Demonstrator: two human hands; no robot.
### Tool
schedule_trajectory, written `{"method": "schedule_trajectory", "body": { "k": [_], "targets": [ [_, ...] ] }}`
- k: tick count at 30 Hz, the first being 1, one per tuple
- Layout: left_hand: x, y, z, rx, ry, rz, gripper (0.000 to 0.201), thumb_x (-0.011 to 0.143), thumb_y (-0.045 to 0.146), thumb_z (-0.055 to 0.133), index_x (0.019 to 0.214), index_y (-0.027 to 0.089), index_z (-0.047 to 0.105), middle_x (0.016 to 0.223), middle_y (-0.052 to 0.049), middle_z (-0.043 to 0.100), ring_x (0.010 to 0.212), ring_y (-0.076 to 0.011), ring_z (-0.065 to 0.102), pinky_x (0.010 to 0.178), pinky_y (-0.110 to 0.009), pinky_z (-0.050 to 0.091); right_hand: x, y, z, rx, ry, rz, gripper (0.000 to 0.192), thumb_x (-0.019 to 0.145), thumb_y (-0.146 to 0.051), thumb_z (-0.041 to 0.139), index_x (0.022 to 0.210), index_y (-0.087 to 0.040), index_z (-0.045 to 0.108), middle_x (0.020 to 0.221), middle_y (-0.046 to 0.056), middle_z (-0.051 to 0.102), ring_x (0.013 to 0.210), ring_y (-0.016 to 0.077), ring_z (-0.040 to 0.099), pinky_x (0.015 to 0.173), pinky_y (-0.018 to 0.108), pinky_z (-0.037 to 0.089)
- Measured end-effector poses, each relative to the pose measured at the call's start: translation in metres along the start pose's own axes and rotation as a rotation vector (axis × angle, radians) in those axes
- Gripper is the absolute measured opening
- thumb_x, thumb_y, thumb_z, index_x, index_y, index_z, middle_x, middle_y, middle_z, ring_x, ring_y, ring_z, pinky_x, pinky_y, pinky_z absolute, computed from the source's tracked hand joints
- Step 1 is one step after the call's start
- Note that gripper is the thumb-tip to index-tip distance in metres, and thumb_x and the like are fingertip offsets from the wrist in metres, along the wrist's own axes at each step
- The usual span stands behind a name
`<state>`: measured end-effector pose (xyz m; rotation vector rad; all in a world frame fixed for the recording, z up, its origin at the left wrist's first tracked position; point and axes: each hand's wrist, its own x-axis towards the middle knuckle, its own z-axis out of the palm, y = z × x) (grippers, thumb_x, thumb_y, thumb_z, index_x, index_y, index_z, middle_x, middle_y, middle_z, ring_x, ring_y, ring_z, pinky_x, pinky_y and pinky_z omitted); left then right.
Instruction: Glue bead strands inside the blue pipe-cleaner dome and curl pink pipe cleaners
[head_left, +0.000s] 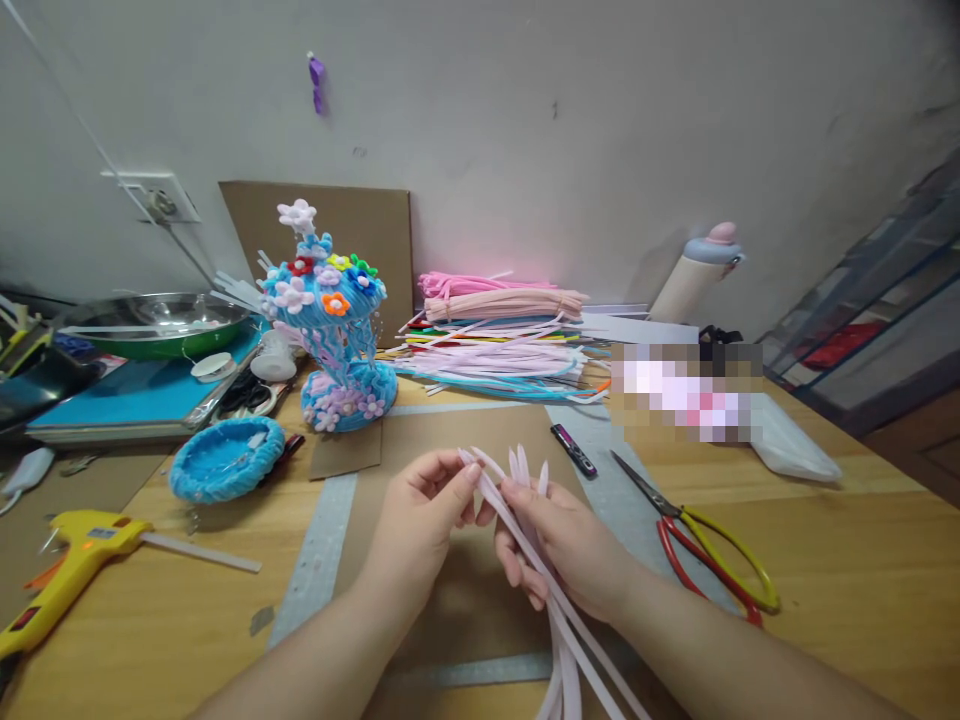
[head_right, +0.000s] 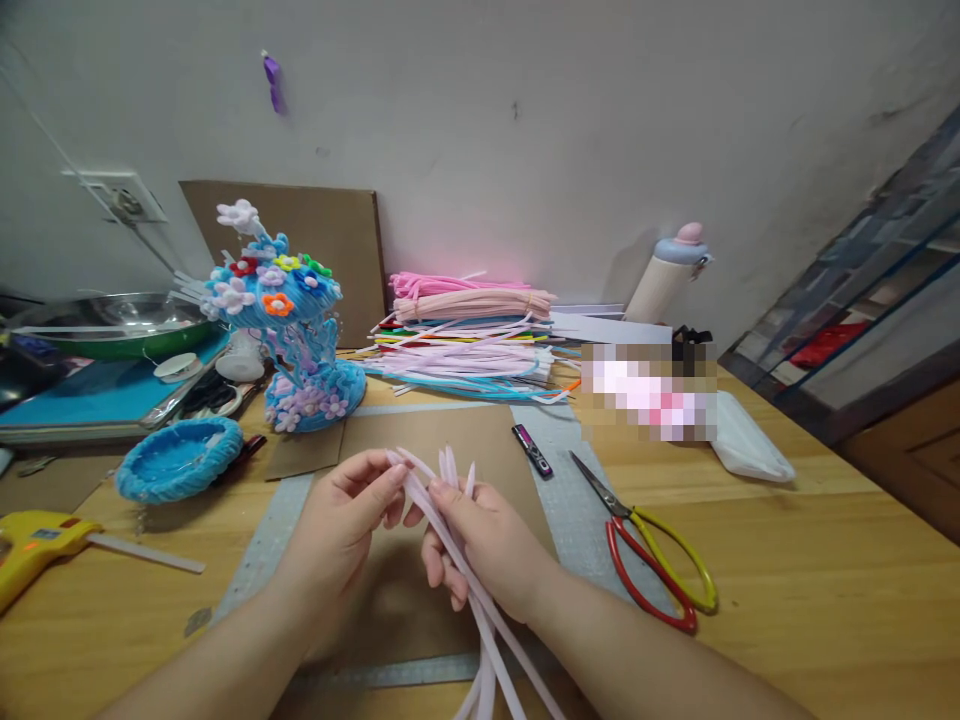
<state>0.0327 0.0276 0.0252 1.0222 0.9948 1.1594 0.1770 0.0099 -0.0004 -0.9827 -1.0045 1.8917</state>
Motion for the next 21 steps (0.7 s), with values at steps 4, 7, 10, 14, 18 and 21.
{"method": "schedule_trajectory", "body": {
  "k": [4,7,10,14,18,21],
  "targets": [
    [0.01,0.005,0.005,0.024,0.028,0.036,0.02,0.071,0.033,0.074,0.077,0.015,0.069,0.064,0.002,0.059,0.049,-0.0068,0.045,0.05,-0.021,0.035,0.001,-0.007,-0.004,-0.009,0.055,-0.006,0.04,0.085,-0.055,0.049,0.08,-0.016,0.057,0.041,-0.005,0.054,0.026,0.0057,0.034,0.028,0.016,0.036],
    [0.016,0.005,0.01,0.016,0.031,0.033,0.023,0.07,0.033,0.075,0.082,0.015,0.069,0.064,0.002,0.059,0.048,-0.0063,0.045,0.049,-0.021,0.035,0.002,-0.011,-0.007,-0.013,0.076,-0.03,0.039,0.085,-0.054,0.05,0.081,-0.016,0.058,0.039,-0.007,0.05,0.027,0.0045,0.028,0.027,0.014,0.033],
    [0.021,0.004,0.014,-0.004,0.025,0.021,0.027,0.069,0.033,0.075,0.087,0.014,0.068,0.065,0.002,0.058,0.048,-0.0058,0.044,0.048,-0.02,0.035,0.003,-0.012,-0.009,-0.019,0.098,-0.045,0.039,0.086,-0.053,0.049,0.082,-0.016,0.058,0.04,-0.007,0.05,0.027,0.0045,0.028,0.027,0.014,0.032],
    [0.023,0.004,0.016,0.004,0.016,0.01,0.024,0.07,0.033,0.075,0.082,0.013,0.069,0.067,0.001,0.059,0.049,-0.0053,0.043,0.049,-0.02,0.035,0.006,-0.011,-0.011,-0.047,0.126,-0.052,0.04,0.085,-0.055,0.047,0.082,-0.016,0.057,0.039,-0.007,0.05,0.026,0.0055,0.029,0.026,0.016,0.033],
    [0.023,0.002,0.016,0.033,0.0,-0.008,0.025,0.07,0.035,0.075,0.084,0.014,0.072,0.064,0.001,0.059,0.049,-0.0062,0.042,0.049,-0.021,0.034,0.006,-0.011,-0.012,-0.087,0.132,-0.051,0.04,0.085,-0.055,0.048,0.079,-0.017,0.056,0.039,-0.008,0.048,0.026,0.0056,0.029,0.026,0.016,0.033],
    [0.025,0.001,0.015,0.053,-0.014,-0.014,0.025,0.07,0.036,0.074,0.082,0.015,0.072,0.063,0.002,0.058,0.049,-0.0067,0.042,0.049,-0.021,0.033,0.006,-0.012,-0.012,-0.12,0.122,-0.042,0.039,0.085,-0.055,0.048,0.079,-0.017,0.056,0.039,-0.008,0.049,0.026,0.0053,0.029,0.026,0.016,0.032]
  ]
}}
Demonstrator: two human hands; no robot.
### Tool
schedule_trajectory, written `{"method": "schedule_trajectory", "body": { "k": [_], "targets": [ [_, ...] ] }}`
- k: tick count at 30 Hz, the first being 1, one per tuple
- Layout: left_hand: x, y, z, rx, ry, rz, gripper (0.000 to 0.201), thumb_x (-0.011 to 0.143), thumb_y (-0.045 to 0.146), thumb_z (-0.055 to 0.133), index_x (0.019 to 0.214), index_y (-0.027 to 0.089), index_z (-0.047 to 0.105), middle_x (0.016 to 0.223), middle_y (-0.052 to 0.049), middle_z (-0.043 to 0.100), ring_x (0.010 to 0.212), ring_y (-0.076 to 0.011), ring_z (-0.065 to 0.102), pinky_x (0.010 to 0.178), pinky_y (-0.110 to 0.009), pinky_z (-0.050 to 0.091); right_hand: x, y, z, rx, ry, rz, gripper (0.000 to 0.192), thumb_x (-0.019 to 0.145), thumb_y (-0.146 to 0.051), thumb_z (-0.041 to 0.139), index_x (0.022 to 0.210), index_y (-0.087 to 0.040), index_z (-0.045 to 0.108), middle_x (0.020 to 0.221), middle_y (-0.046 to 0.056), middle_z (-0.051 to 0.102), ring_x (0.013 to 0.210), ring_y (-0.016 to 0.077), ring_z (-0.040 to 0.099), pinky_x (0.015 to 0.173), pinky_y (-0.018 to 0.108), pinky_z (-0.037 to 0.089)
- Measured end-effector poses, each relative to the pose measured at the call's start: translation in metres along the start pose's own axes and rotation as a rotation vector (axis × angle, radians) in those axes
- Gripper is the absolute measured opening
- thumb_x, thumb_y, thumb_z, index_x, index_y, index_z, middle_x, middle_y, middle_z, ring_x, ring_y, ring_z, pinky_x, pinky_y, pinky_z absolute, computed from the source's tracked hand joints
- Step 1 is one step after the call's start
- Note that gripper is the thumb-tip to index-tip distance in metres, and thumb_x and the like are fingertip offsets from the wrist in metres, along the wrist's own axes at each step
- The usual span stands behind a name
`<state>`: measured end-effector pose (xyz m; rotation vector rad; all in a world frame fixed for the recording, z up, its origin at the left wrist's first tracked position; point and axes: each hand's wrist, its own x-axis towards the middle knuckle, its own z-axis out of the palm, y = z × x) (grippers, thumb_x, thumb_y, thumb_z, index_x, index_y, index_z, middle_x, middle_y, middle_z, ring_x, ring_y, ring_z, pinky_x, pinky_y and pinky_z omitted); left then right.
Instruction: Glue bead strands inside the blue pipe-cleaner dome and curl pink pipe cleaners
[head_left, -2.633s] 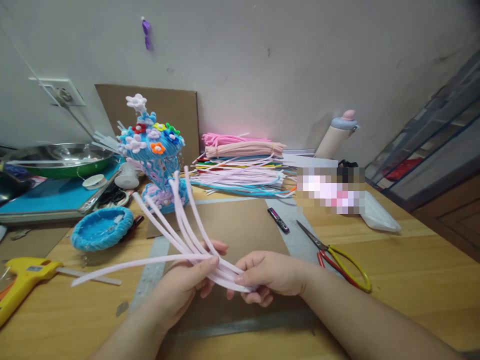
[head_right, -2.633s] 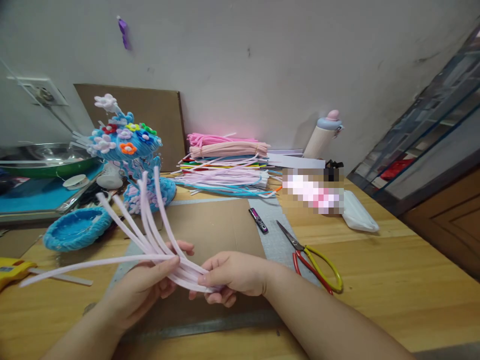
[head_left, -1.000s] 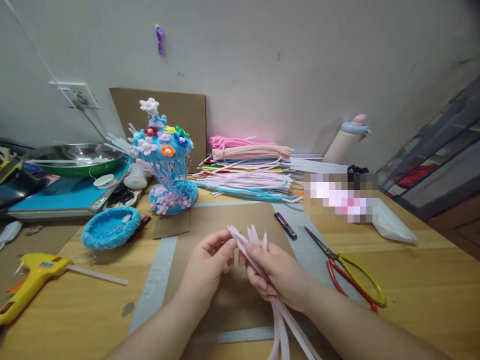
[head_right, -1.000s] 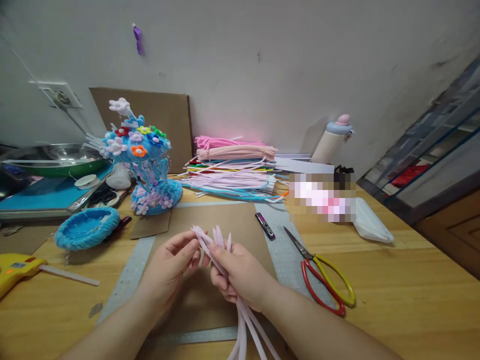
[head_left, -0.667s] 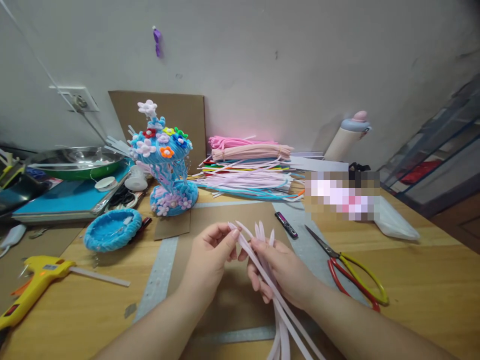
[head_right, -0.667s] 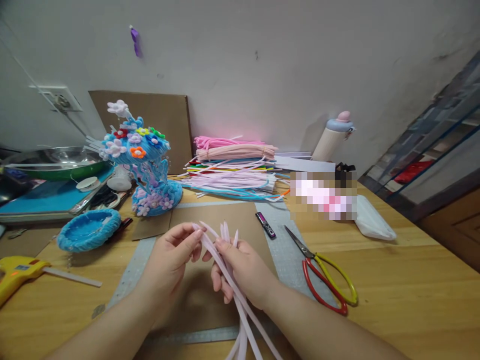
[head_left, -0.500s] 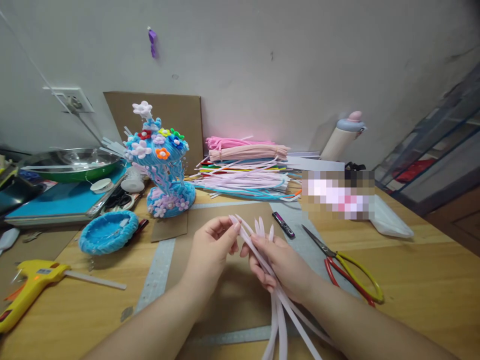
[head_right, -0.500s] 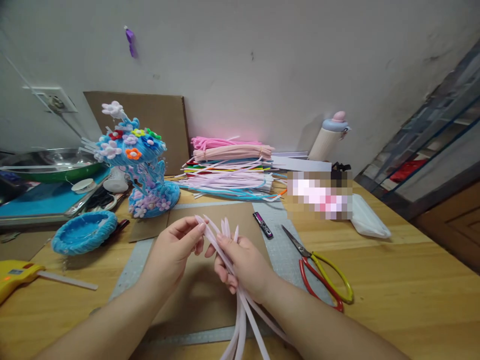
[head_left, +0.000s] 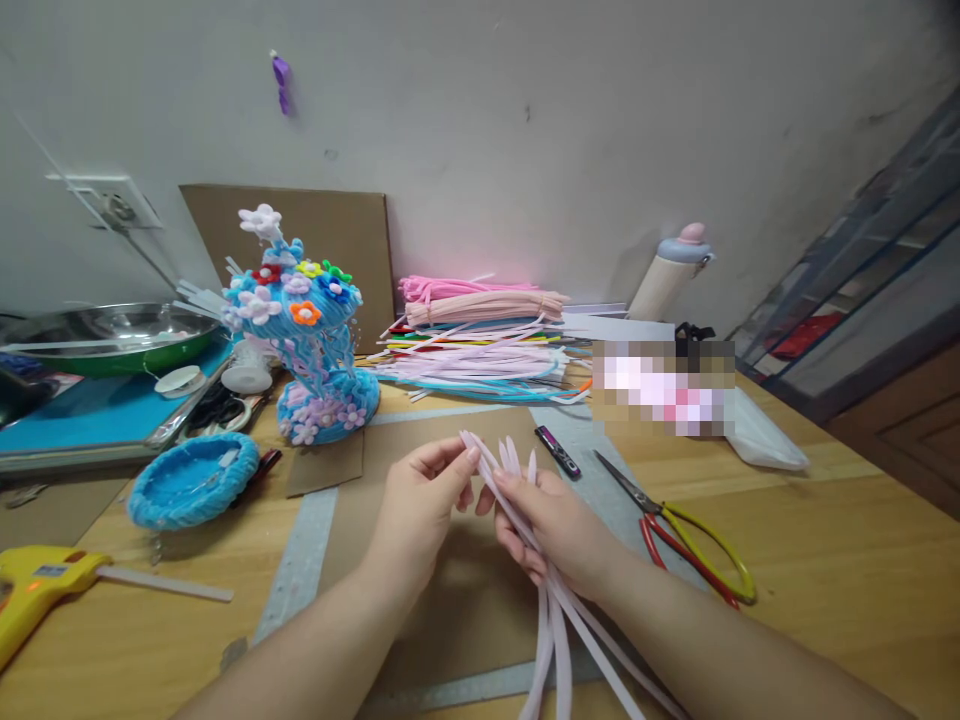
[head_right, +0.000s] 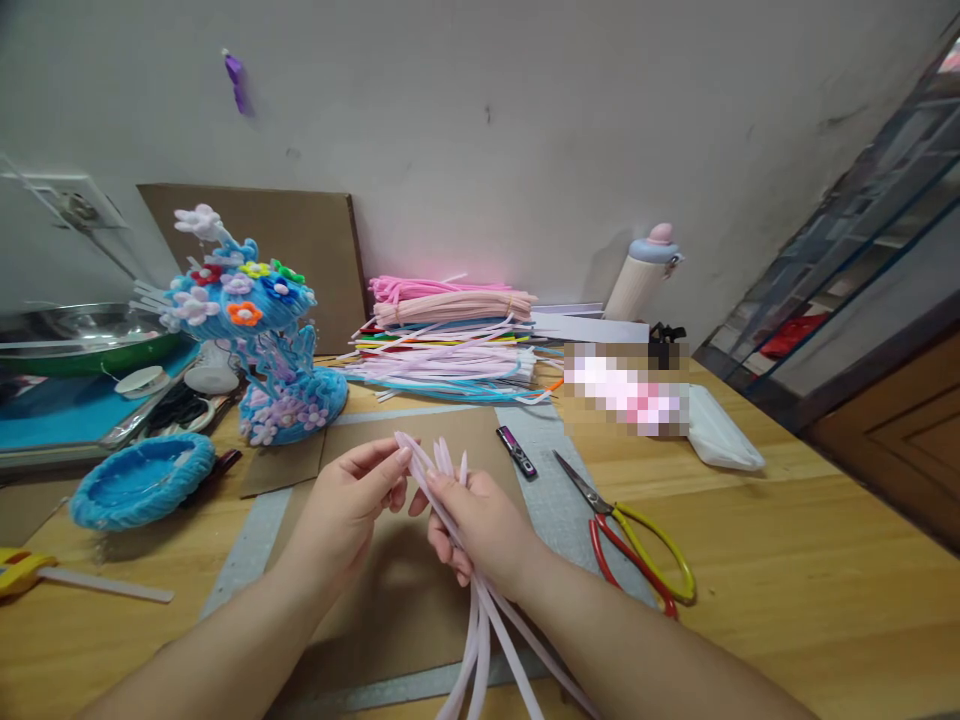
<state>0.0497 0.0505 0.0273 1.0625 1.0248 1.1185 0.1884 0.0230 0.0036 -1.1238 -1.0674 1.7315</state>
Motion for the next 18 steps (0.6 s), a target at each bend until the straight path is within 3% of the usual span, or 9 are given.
{"method": "schedule_trajectory", "body": {
  "k": [4,9,18],
  "targets": [
    [0.002,0.0,-0.003,0.014,-0.019,-0.004,0.024,0.071,0.037,0.073,0.067,0.015,0.065,0.054,0.004,0.051,0.048,-0.0071,0.041,0.05,-0.021,0.033,0.0,-0.002,-0.001,-0.017,-0.057,0.024,0.043,0.084,-0.057,0.05,0.083,-0.015,0.058,0.043,-0.005,0.055,0.028,0.0067,0.038,0.03,0.017,0.034],
    [0.004,0.005,-0.003,0.064,-0.164,-0.055,0.023,0.071,0.033,0.072,0.062,0.014,0.064,0.048,0.003,0.052,0.048,-0.0085,0.044,0.05,-0.022,0.033,-0.001,-0.003,-0.006,0.058,-0.191,0.038,0.047,0.084,-0.06,0.051,0.09,-0.014,0.059,0.054,0.0,0.063,0.039,0.0101,0.057,0.038,0.016,0.04],
    [0.005,0.008,-0.001,0.093,-0.269,-0.09,0.023,0.074,0.034,0.07,0.061,0.015,0.064,0.046,0.003,0.052,0.045,-0.0083,0.044,0.049,-0.022,0.03,0.002,-0.005,-0.016,0.113,-0.325,0.038,0.045,0.09,-0.056,0.046,0.09,-0.013,0.058,0.056,0.001,0.063,0.038,0.0098,0.057,0.036,0.016,0.042]
  ]
}}
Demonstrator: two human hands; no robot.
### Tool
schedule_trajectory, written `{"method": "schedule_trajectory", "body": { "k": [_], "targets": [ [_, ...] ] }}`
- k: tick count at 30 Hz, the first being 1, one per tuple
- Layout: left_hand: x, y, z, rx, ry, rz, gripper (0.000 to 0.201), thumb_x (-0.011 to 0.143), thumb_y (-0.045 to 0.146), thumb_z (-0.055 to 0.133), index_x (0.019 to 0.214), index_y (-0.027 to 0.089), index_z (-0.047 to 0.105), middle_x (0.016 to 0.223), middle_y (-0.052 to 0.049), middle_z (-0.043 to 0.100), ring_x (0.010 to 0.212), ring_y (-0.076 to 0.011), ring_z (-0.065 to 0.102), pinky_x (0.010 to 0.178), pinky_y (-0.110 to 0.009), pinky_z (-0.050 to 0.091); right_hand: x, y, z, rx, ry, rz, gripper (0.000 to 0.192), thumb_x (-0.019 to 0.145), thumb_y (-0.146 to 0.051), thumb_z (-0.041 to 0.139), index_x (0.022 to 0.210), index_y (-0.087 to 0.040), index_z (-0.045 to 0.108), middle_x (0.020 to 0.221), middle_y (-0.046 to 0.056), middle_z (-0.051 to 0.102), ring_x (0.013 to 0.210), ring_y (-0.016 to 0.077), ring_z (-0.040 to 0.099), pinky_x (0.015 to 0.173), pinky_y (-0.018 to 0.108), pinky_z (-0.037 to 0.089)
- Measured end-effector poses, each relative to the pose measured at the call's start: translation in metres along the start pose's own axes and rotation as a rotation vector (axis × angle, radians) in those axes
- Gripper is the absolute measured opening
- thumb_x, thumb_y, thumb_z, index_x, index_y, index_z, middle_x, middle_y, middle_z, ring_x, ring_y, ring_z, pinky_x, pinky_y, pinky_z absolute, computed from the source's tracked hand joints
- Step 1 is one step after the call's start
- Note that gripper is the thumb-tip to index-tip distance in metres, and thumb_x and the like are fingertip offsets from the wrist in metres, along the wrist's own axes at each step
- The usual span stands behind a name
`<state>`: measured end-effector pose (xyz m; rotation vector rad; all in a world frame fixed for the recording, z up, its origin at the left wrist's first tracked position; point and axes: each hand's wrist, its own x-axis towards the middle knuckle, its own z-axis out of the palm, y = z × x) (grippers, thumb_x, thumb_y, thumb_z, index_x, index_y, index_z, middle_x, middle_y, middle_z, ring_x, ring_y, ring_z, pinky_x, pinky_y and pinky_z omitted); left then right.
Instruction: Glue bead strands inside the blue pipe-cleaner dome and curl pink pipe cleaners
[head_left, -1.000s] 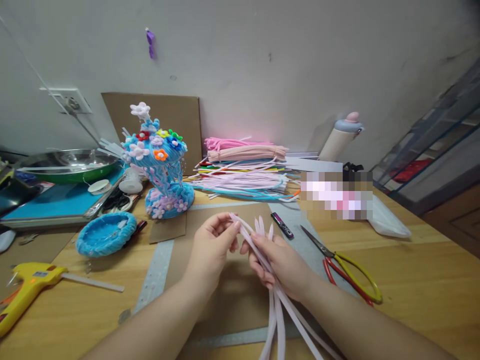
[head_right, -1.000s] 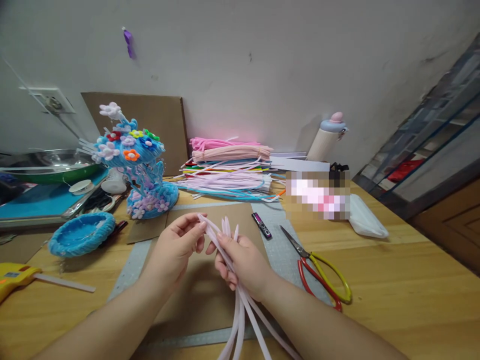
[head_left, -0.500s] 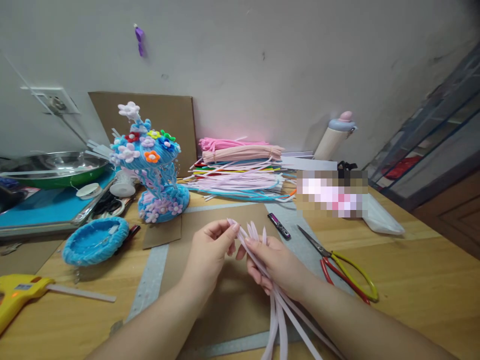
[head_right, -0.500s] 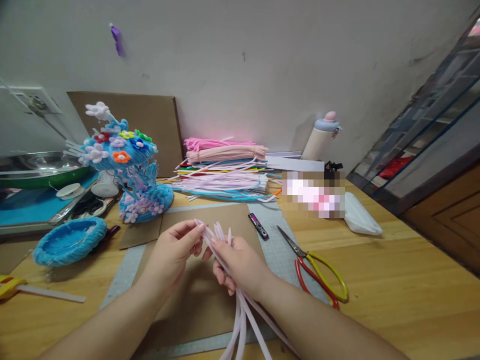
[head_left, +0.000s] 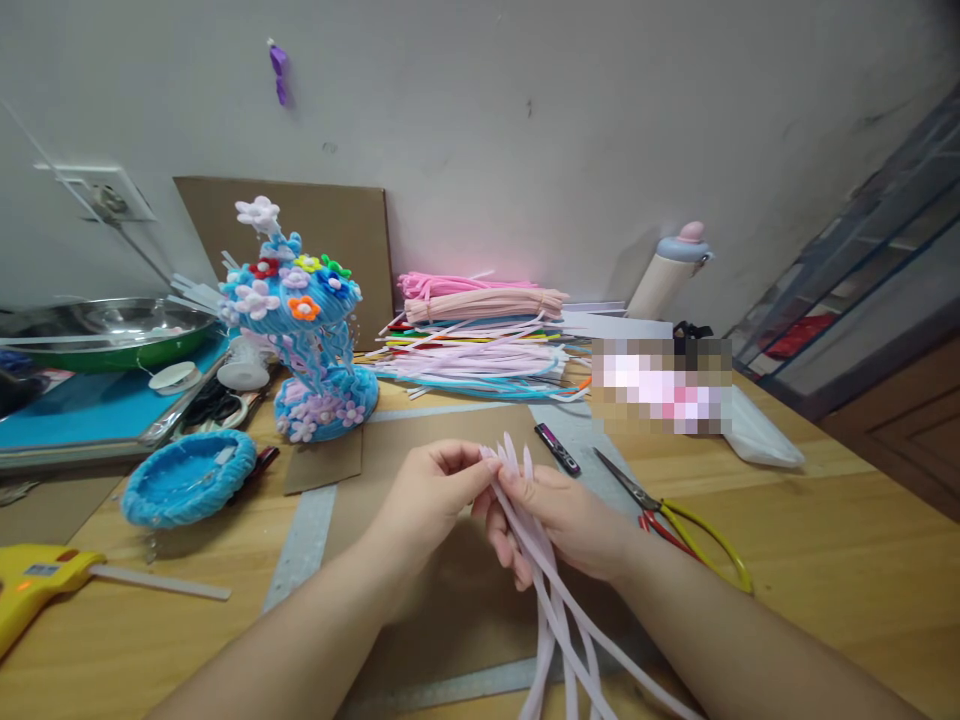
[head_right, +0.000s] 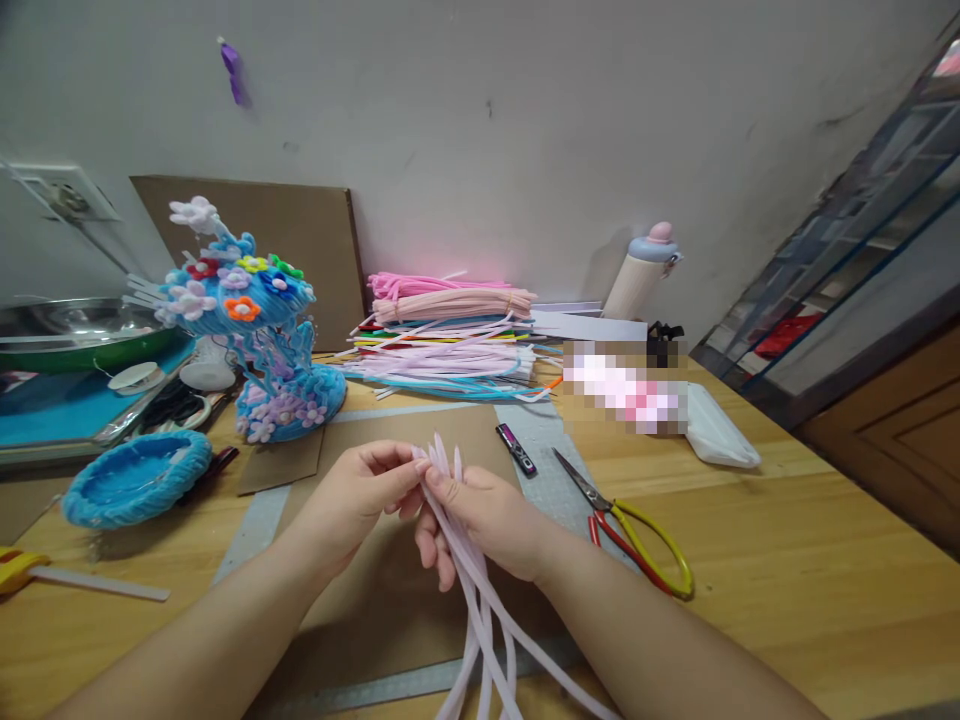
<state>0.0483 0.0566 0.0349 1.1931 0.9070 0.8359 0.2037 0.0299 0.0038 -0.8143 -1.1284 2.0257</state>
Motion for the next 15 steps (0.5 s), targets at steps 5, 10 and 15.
{"method": "schedule_trajectory", "body": {
  "k": [5,10,15],
  "targets": [
    [0.0015,0.0016,0.0029,-0.005,-0.047,-0.026,0.025,0.073,0.038,0.07,0.068,0.014,0.068,0.045,0.003,0.052,0.043,-0.0086,0.044,0.047,-0.022,0.028,-0.0018,-0.0023,-0.0016,-0.018,-0.025,0.011,0.046,0.09,-0.056,0.045,0.079,-0.013,0.056,0.052,0.001,0.062,0.032,0.0087,0.052,0.034,0.017,0.044],
    [0.0006,-0.0009,0.002,0.004,-0.03,0.002,0.026,0.077,0.037,0.068,0.064,0.014,0.066,0.045,0.003,0.051,0.042,-0.0067,0.042,0.046,-0.021,0.027,-0.0044,-0.0057,-0.0015,-0.05,-0.053,0.033,0.047,0.091,-0.057,0.044,0.091,-0.012,0.059,0.054,0.001,0.063,0.036,0.0096,0.057,0.036,0.016,0.044],
    [0.0009,0.0014,-0.0009,0.019,0.048,0.03,0.022,0.075,0.035,0.07,0.067,0.015,0.068,0.054,0.004,0.053,0.045,-0.0047,0.035,0.045,-0.019,0.025,-0.0062,-0.0064,0.0,-0.07,-0.101,0.099,0.047,0.09,-0.058,0.045,0.09,-0.013,0.059,0.055,0.001,0.063,0.033,0.0101,0.055,0.034,0.018,0.044]
  ]
}}
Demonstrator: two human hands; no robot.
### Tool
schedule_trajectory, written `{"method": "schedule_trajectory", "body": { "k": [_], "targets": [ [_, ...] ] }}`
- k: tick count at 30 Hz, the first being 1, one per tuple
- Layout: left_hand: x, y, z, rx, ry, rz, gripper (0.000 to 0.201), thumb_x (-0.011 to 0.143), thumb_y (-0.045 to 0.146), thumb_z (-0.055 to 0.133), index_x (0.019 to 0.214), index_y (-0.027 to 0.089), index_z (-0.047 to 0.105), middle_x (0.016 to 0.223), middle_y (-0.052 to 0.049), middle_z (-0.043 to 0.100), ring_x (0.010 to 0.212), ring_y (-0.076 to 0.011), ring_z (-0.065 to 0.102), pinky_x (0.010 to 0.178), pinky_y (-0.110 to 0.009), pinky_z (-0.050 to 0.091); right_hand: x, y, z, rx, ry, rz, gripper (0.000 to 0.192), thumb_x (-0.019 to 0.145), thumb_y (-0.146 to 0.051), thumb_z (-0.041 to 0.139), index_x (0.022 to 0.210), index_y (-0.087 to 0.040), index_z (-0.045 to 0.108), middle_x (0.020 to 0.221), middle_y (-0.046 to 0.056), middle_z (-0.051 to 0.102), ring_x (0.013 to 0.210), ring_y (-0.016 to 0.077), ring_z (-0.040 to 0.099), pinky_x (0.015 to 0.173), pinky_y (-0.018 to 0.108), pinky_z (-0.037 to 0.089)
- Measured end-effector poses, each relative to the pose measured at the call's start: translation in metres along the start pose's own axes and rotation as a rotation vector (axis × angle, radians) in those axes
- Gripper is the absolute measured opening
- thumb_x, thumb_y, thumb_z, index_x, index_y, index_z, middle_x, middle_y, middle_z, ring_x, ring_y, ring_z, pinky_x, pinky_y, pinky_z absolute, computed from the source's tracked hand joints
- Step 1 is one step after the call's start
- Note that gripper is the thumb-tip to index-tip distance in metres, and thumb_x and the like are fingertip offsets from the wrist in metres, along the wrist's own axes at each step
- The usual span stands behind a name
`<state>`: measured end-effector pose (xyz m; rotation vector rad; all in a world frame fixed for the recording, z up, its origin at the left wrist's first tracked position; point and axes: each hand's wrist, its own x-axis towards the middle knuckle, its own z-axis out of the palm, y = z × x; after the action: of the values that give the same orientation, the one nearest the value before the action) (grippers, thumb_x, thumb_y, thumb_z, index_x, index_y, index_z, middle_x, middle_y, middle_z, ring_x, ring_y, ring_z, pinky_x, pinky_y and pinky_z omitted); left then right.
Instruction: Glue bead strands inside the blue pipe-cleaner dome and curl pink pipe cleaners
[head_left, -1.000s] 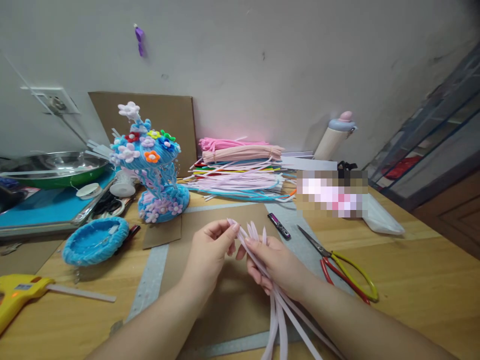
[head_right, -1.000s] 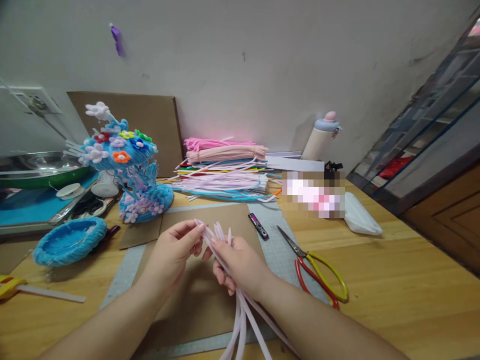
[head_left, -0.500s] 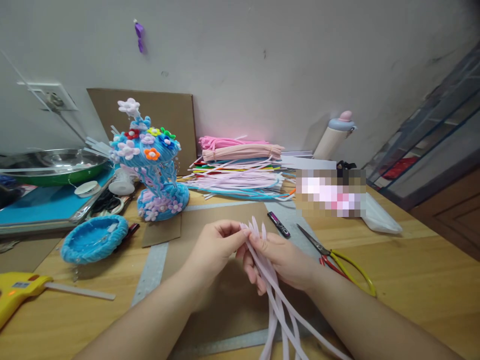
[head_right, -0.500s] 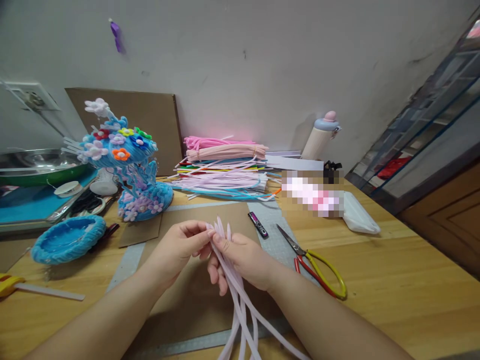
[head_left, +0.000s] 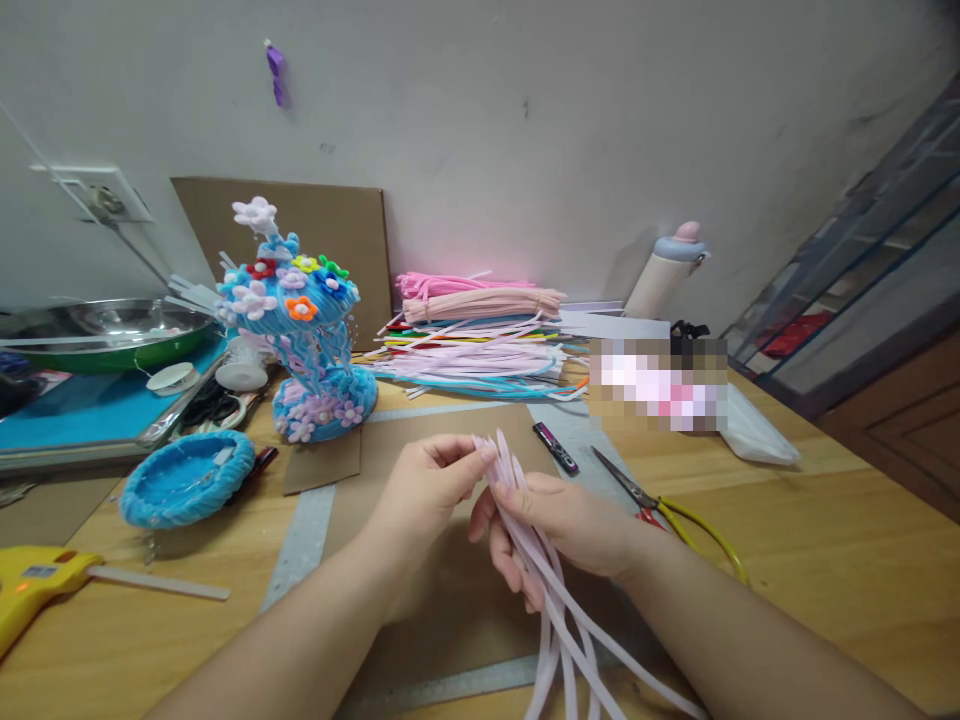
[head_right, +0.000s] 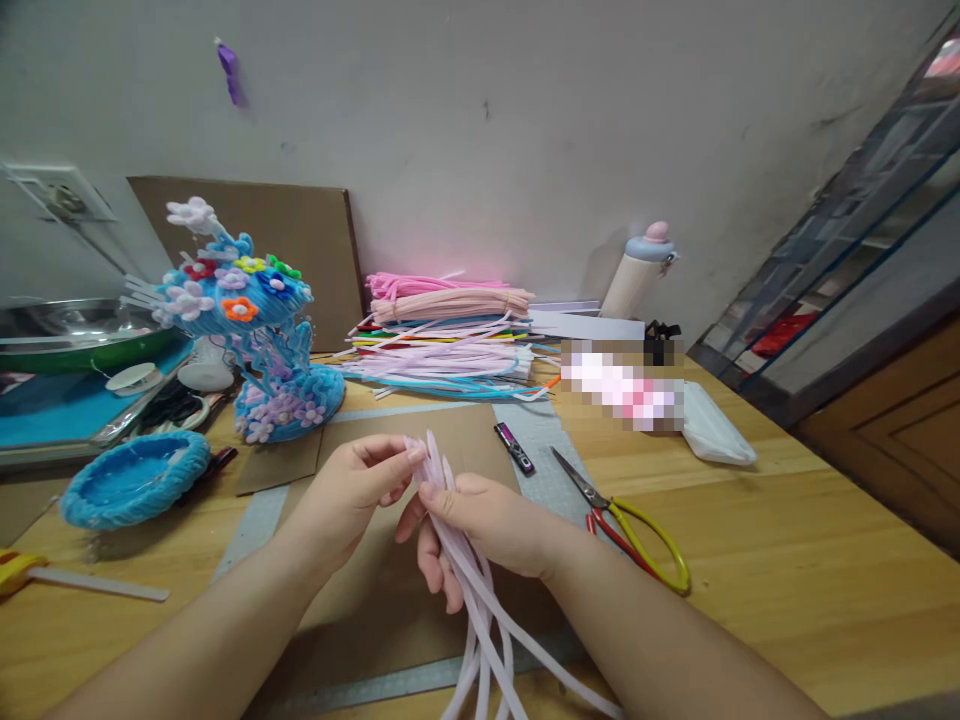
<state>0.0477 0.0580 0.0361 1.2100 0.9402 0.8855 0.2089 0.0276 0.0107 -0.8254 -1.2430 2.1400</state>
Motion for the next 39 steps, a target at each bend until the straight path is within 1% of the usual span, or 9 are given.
{"method": "schedule_trajectory", "body": {
  "k": [6,10,15,19,22,27,31,35,39],
  "targets": [
    [0.0001,0.0021,-0.0025,0.014,0.048,0.013,0.022,0.075,0.034,0.071,0.065,0.014,0.068,0.055,0.003,0.052,0.049,-0.0053,0.035,0.045,-0.018,0.027,0.0004,0.0023,-0.0014,0.027,-0.009,0.003,0.049,0.091,-0.058,0.041,0.095,-0.013,0.06,0.058,0.003,0.065,0.038,0.012,0.06,0.042,0.022,0.052],
    [0.0005,0.0012,-0.0031,0.011,0.071,0.021,0.023,0.075,0.036,0.07,0.066,0.015,0.068,0.054,0.004,0.05,0.05,-0.0061,0.035,0.044,-0.018,0.025,-0.0008,0.0017,-0.0018,0.001,-0.034,-0.007,0.048,0.093,-0.055,0.042,0.1,-0.012,0.061,0.059,0.005,0.067,0.039,0.0129,0.061,0.04,0.02,0.049],
    [0.0023,0.0015,-0.0034,-0.004,0.084,0.034,0.023,0.074,0.036,0.071,0.067,0.014,0.068,0.054,0.004,0.049,0.05,-0.006,0.034,0.043,-0.018,0.025,-0.002,0.0009,-0.0031,0.032,-0.087,-0.013,0.051,0.093,-0.055,0.041,0.116,-0.013,0.059,0.066,0.009,0.071,0.041,0.0154,0.063,0.038,0.021,0.046],
    [0.0027,0.0013,-0.0058,-0.028,0.104,0.059,0.022,0.075,0.034,0.071,0.066,0.015,0.066,0.055,0.005,0.047,0.049,-0.0049,0.033,0.045,-0.017,0.027,-0.0026,0.0012,-0.0041,0.039,-0.093,0.006,0.05,0.093,-0.053,0.042,0.117,-0.012,0.059,0.067,0.01,0.072,0.044,0.0165,0.065,0.042,0.023,0.049],
    [0.0033,-0.0002,-0.007,-0.057,0.094,0.052,0.022,0.076,0.034,0.07,0.067,0.015,0.063,0.054,0.006,0.046,0.047,-0.0044,0.032,0.044,-0.017,0.024,-0.0007,0.002,-0.0027,0.038,-0.057,-0.007,0.052,0.092,-0.054,0.043,0.117,-0.011,0.06,0.066,0.008,0.072,0.044,0.0158,0.065,0.047,0.025,0.052],
    [0.0045,-0.0003,-0.0061,-0.1,0.041,0.031,0.024,0.077,0.034,0.068,0.066,0.014,0.062,0.053,0.004,0.05,0.046,-0.0052,0.04,0.046,-0.018,0.029,0.0045,0.0039,-0.0005,0.066,0.13,-0.101,0.057,0.091,-0.059,0.04,0.114,-0.011,0.061,0.066,0.007,0.072,0.044,0.0162,0.065,0.039,0.022,0.046],
    [0.004,0.0007,-0.0058,-0.111,0.018,0.022,0.023,0.077,0.033,0.068,0.066,0.014,0.061,0.048,0.005,0.049,0.044,-0.0056,0.041,0.046,-0.019,0.029,0.0021,0.0019,-0.0014,-0.006,0.202,-0.08,0.054,0.091,-0.056,0.042,0.113,-0.011,0.062,0.067,0.006,0.072,0.044,0.016,0.064,0.039,0.022,0.046],
    [0.0044,0.0015,-0.0071,-0.115,0.046,0.022,0.022,0.076,0.033,0.07,0.066,0.015,0.061,0.052,0.004,0.053,0.044,-0.0052,0.04,0.044,-0.019,0.031,-0.0035,-0.0032,-0.0002,-0.197,0.12,-0.009,0.058,0.089,-0.06,0.044,0.114,-0.011,0.063,0.07,0.008,0.073,0.036,0.0113,0.056,0.034,0.019,0.039],
    [0.0041,0.0043,-0.0061,-0.109,0.046,0.008,0.022,0.074,0.034,0.071,0.067,0.015,0.061,0.055,0.003,0.056,0.046,-0.0065,0.044,0.044,-0.019,0.034,-0.0047,-0.0042,0.0011,-0.226,0.047,0.015,0.058,0.089,-0.06,0.042,0.107,-0.011,0.065,0.069,0.007,0.072,0.032,0.0087,0.05,0.03,0.018,0.033]
  ]
}}
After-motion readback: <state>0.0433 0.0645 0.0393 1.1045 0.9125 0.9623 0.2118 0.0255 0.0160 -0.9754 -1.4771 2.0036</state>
